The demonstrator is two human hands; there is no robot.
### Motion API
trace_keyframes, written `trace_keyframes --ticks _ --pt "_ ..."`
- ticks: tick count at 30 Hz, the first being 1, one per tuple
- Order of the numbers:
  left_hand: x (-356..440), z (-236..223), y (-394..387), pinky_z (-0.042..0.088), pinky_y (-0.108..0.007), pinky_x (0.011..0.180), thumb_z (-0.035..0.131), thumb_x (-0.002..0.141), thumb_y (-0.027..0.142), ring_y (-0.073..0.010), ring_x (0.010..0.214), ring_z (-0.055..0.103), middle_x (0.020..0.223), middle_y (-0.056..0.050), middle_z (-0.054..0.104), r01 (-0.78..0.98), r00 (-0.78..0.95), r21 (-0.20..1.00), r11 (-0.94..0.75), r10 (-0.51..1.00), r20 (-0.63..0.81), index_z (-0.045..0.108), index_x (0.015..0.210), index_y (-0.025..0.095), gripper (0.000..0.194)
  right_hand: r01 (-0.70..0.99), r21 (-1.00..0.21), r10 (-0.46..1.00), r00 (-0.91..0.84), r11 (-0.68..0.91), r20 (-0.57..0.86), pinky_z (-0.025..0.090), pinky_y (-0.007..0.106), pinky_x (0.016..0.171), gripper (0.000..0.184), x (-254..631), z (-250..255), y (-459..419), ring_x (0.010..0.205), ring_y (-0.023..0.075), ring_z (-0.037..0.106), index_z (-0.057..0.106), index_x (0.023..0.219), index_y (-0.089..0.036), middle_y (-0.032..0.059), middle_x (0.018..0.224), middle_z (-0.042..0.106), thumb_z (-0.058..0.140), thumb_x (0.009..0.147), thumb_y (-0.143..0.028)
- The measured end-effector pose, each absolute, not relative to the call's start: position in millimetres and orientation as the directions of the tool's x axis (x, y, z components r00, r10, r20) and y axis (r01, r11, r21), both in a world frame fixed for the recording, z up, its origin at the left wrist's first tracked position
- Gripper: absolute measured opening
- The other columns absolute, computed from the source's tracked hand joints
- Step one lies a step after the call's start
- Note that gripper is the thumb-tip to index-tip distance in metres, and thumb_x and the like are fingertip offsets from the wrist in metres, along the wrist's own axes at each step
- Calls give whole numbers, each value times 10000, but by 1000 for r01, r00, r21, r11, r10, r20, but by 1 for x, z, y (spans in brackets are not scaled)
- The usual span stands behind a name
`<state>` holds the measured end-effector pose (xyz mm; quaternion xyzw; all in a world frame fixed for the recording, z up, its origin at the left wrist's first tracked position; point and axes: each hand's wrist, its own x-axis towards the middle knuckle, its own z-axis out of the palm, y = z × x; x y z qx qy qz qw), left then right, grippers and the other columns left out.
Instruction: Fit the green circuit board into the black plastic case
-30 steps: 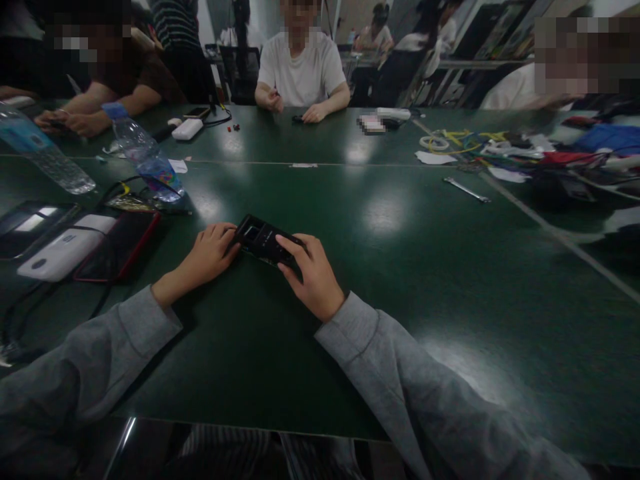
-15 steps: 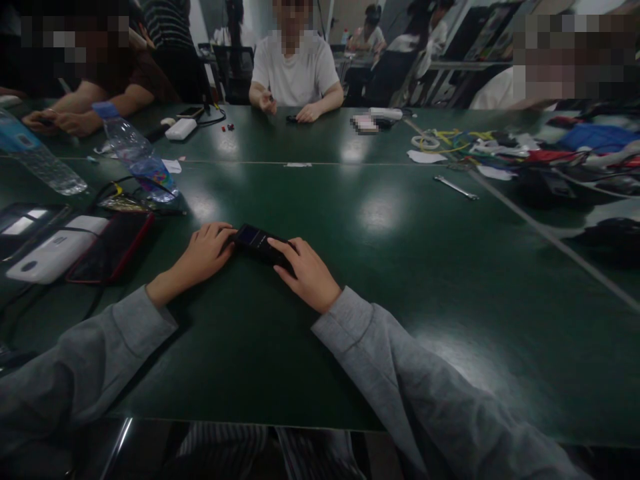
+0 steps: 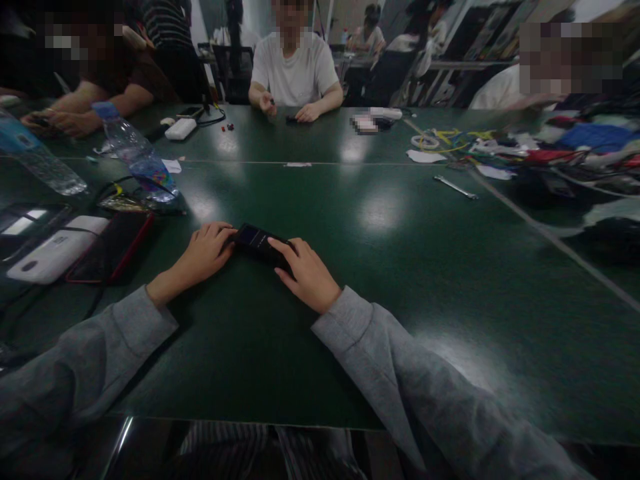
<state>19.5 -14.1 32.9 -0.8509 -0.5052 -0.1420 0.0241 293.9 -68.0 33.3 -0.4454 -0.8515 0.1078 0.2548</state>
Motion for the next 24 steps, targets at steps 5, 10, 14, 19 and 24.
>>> trace_keyframes --ticks 5,10,14,19,24 --pt "20 33 -15 453 -508 966 419 1000 307 -326 1236 481 1344 -145 545 869 448 92 -486 853 268 556 1311 190 359 701 -396 804 -488 593 340 540 502 954 602 293 35 -69 1104 289 559 322 1506 -239 147 1252 502 543 946 -258" --pt "20 33 -15 446 -505 973 421 1002 308 -325 1242 480 1347 -142 540 867 446 112 -486 856 262 556 1311 195 356 706 -383 801 -488 595 346 540 519 944 618 293 36 -69 1104 298 565 301 1515 -272 141 1255 506 539 945 -269" --pt "20 33 -14 442 -505 975 433 998 304 -326 1237 482 1340 -138 541 868 442 116 -484 857 266 559 1309 202 351 705 -382 800 -488 597 349 537 524 945 624 293 36 -69 1108 303 566 299 1517 -272 143 1258 507 541 942 -272" --pt "19 32 -14 450 -512 956 417 1002 306 -329 1232 480 1338 -144 544 863 451 110 -493 850 272 558 1310 193 357 708 -382 803 -491 594 338 540 520 945 620 293 36 -69 1100 299 564 312 1513 -251 147 1255 504 544 938 -265" --pt "19 32 -13 450 -514 953 417 1000 310 -328 1231 479 1340 -148 542 862 454 107 -495 849 272 559 1308 191 360 700 -390 800 -490 598 346 534 518 959 609 294 35 -69 1118 299 554 334 1507 -224 153 1255 506 551 939 -260"
